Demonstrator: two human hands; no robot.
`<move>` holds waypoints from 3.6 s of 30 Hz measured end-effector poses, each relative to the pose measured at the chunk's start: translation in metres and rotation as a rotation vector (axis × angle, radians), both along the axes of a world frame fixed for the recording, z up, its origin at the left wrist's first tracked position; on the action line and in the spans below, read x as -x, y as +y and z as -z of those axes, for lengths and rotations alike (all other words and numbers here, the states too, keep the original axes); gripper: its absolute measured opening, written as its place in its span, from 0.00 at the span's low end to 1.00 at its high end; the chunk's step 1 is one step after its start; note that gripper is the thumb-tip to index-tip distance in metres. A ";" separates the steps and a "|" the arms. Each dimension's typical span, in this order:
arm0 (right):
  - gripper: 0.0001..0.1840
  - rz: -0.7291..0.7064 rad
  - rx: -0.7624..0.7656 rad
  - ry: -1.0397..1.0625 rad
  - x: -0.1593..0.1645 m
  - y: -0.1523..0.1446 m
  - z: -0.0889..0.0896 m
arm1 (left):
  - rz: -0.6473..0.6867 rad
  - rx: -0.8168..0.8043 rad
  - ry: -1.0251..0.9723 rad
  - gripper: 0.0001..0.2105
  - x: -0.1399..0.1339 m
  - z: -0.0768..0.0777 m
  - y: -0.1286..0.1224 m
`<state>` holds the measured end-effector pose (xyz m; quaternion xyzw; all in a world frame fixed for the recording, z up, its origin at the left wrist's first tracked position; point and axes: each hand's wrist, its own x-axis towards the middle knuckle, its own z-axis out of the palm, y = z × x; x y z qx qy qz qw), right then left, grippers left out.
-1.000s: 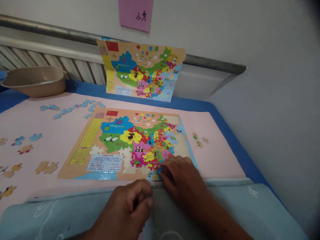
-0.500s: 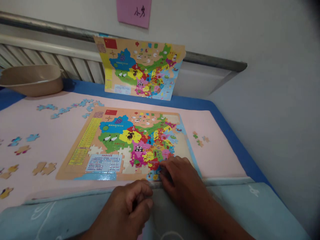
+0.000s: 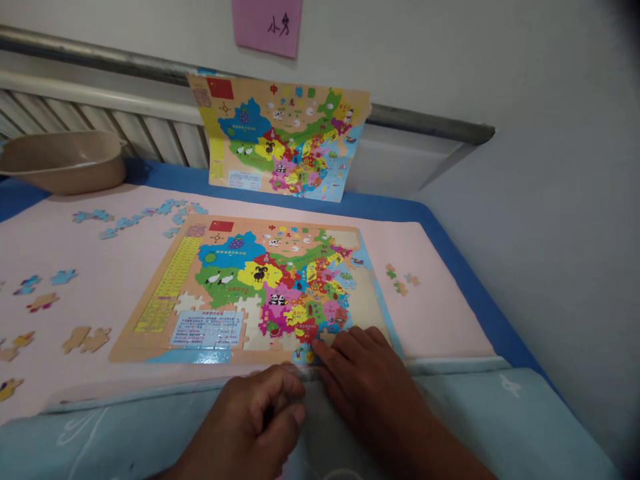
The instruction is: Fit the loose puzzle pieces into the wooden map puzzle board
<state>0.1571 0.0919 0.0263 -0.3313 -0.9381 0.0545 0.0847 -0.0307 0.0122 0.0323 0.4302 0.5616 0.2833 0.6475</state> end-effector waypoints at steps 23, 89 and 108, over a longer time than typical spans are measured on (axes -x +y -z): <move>0.10 0.009 0.121 0.041 -0.001 -0.003 0.002 | 0.053 -0.117 0.152 0.06 -0.001 0.000 -0.002; 0.09 0.011 0.046 0.146 -0.010 0.011 0.008 | 0.589 -0.794 1.190 0.16 -0.017 0.010 0.029; 0.09 -0.016 0.081 0.087 -0.007 0.013 0.003 | 0.402 -0.830 1.130 0.07 -0.014 0.020 0.019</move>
